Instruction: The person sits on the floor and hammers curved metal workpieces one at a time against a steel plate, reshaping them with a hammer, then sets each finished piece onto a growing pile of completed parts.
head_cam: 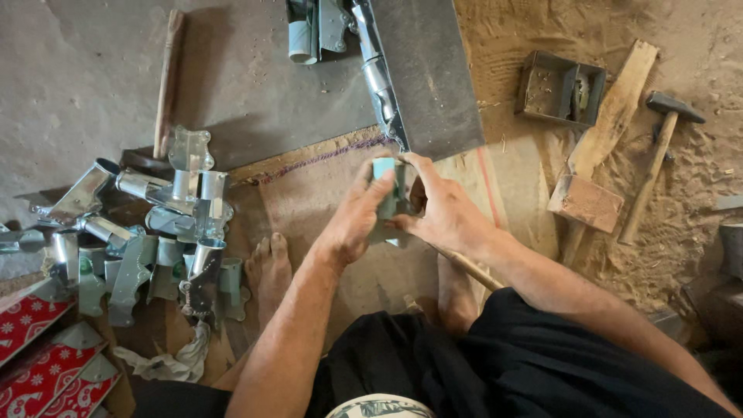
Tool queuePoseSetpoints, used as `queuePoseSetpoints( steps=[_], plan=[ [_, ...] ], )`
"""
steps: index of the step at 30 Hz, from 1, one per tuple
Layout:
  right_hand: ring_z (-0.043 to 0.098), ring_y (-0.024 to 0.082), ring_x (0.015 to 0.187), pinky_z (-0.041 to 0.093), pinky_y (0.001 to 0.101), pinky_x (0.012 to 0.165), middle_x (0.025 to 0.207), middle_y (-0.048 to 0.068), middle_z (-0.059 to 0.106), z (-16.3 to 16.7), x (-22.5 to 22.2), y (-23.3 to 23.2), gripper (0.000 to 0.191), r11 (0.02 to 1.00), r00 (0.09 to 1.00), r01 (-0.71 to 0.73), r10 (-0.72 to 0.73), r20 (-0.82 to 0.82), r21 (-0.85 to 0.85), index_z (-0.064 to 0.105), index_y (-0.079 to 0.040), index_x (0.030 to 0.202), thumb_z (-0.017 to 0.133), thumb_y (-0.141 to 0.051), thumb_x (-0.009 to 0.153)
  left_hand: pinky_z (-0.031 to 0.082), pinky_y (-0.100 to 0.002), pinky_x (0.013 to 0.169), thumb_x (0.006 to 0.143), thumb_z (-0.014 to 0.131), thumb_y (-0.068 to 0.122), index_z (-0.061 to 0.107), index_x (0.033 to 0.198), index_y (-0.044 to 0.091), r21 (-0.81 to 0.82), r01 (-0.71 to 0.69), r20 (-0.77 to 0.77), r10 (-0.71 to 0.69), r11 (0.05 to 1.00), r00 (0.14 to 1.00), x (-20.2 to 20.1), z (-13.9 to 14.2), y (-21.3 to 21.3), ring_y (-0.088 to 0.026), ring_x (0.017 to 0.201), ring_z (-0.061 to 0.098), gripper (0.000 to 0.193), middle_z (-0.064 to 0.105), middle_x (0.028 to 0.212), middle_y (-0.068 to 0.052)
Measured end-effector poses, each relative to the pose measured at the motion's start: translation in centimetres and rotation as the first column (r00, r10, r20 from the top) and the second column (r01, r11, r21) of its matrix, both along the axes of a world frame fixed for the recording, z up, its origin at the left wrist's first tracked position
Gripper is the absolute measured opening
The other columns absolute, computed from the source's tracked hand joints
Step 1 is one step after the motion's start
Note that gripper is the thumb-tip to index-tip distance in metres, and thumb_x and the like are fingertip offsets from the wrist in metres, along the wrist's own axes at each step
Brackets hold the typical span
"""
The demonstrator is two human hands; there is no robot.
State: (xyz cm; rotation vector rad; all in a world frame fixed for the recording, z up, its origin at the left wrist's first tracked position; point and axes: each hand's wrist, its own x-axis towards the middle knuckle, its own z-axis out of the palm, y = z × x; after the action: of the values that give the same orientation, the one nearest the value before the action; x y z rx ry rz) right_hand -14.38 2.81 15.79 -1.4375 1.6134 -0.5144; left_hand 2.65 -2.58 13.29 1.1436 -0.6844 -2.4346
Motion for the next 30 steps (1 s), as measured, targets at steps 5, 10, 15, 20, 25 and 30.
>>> queuePoseSetpoints(
  steps=[5,10,15,20,25,30],
  plan=[
    [0.075,0.025,0.092,0.058,0.0391,0.078,0.103,0.014,0.073,1.0,-0.6,0.3,0.094,0.999,0.998,0.033,-0.031,0.059,-0.026,0.035,-0.008,0.148,0.09,-0.023,0.073,0.058,-0.031,0.083,0.101,0.063,0.029,0.051,0.145,0.011,-0.313,0.025,0.061,-0.006,0.949,0.998,-0.7,0.5,0.5,-0.013,0.102,0.062,0.049,0.065,0.117,-0.004],
    [0.064,0.017,0.089,0.053,0.0324,0.075,0.102,0.009,0.066,0.3,-3.8,0.5,0.057,0.99,0.952,-0.094,0.12,0.282,-0.103,0.05,-0.003,0.138,0.075,-0.014,0.088,0.052,-0.033,0.097,0.094,0.072,0.019,0.046,0.15,0.009,-0.474,0.19,0.139,-0.14,0.86,0.98,-0.3,0.5,0.4,-0.014,0.111,0.06,0.063,0.065,0.123,-0.004],
    [0.053,0.007,0.071,0.047,0.0241,0.062,0.08,0.001,0.058,-1.5,-5.0,1.6,0.014,0.997,0.938,0.018,-0.043,0.343,0.075,0.066,-0.002,0.113,0.057,-0.011,0.107,0.052,-0.032,0.1,0.096,0.071,0.019,0.037,0.157,0.009,-0.527,0.266,0.096,-0.254,0.808,0.962,0.3,1.0,0.4,-0.016,0.113,0.061,0.071,0.066,0.123,-0.005],
    [0.056,0.006,0.07,0.05,0.0233,0.062,0.083,-0.001,0.063,-2.0,-4.5,2.1,0.018,0.993,0.909,0.081,-0.107,0.402,0.082,0.065,-0.003,0.116,0.055,-0.013,0.105,0.051,-0.032,0.1,0.096,0.071,0.017,0.033,0.16,0.01,-0.518,0.267,0.039,-0.289,0.813,0.956,0.3,1.5,-0.1,-0.015,0.113,0.058,0.075,0.062,0.123,-0.005],
    [0.057,0.008,0.074,0.05,0.0245,0.065,0.087,0.003,0.064,-2.6,-4.8,2.0,0.016,0.995,0.913,0.097,-0.085,0.398,-0.011,0.066,-0.002,0.117,0.056,-0.01,0.106,0.05,-0.032,0.103,0.099,0.069,0.017,0.033,0.16,0.011,-0.54,0.261,0.018,-0.299,0.801,0.954,0.3,1.1,-0.2,-0.016,0.115,0.059,0.072,0.064,0.122,-0.006],
    [0.062,0.022,0.062,0.048,0.0375,0.056,0.073,0.013,0.065,-4.7,-5.1,4.3,0.037,0.988,0.997,0.055,-0.048,-0.056,0.146,0.051,-0.012,0.136,0.058,-0.016,0.101,0.052,-0.033,0.098,0.092,0.07,0.013,0.035,0.157,0.015,-0.459,0.323,0.228,-0.242,0.828,0.943,0.4,-1.3,0.4,-0.017,0.112,0.059,0.074,0.061,0.122,-0.005]
  ],
)
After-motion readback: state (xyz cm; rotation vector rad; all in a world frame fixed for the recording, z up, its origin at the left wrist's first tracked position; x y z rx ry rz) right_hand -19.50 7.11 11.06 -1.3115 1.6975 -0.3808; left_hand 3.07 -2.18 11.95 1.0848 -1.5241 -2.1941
